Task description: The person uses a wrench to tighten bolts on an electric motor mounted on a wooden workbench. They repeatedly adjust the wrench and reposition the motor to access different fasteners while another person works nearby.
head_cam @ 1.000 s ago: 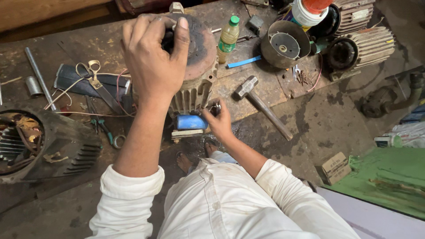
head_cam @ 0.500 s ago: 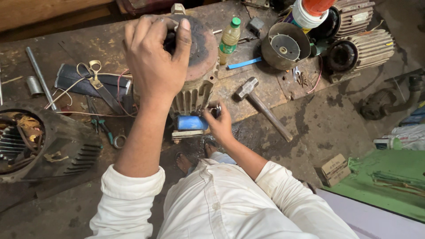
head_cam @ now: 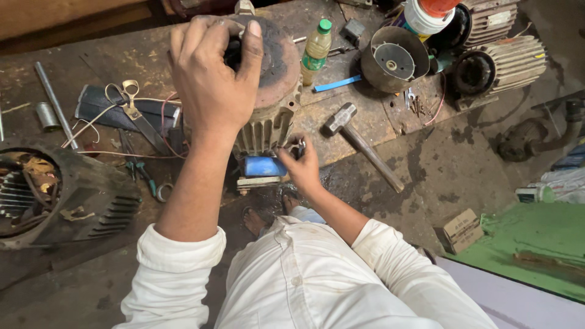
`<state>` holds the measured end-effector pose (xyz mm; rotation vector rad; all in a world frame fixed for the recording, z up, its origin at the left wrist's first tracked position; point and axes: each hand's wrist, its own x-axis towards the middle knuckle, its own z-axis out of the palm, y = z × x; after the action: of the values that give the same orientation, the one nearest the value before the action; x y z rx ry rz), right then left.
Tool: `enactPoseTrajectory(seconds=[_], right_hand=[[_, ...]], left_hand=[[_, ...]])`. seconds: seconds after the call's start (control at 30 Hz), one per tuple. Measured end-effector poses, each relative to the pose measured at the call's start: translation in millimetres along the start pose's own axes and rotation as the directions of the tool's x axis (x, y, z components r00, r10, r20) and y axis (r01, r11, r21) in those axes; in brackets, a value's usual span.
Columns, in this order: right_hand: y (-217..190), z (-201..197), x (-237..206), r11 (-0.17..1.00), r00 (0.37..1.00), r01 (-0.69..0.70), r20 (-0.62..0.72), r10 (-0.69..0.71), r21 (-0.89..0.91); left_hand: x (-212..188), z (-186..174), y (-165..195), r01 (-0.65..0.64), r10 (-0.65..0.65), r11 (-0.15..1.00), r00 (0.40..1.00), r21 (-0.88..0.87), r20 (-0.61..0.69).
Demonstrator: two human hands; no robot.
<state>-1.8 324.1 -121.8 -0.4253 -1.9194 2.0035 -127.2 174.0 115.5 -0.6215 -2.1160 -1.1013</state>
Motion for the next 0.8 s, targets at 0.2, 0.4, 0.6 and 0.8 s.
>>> enactPoseTrajectory(seconds=[0.2, 0.4, 0.6, 0.8], right_hand=[[-3, 0, 1, 0.999, 1.0, -0.014, 0.009, 0.014, 0.035], [-4, -1, 3, 1.0, 1.0, 0.006, 0.013, -0.006, -0.026], [-14, 5, 4, 0.999, 1.0, -0.017, 0.016, 0.017, 0.04], [-27, 8, 3, 0.997, 0.998, -0.051, 0.028, 0.05, 0.063]], left_hand=[[1, 0, 1, -0.008, 0.008, 1.0, 1.0, 0.0, -0.002], [0, 1, 0, -0.01, 0.01, 1.0, 1.0, 0.006, -0.003], [1, 1, -1, -0.016, 0.016, 1.0, 1.0, 0.016, -0.017], [1, -1, 1, 0.014, -0.014, 1.0, 1.0, -0.002, -0.006]])
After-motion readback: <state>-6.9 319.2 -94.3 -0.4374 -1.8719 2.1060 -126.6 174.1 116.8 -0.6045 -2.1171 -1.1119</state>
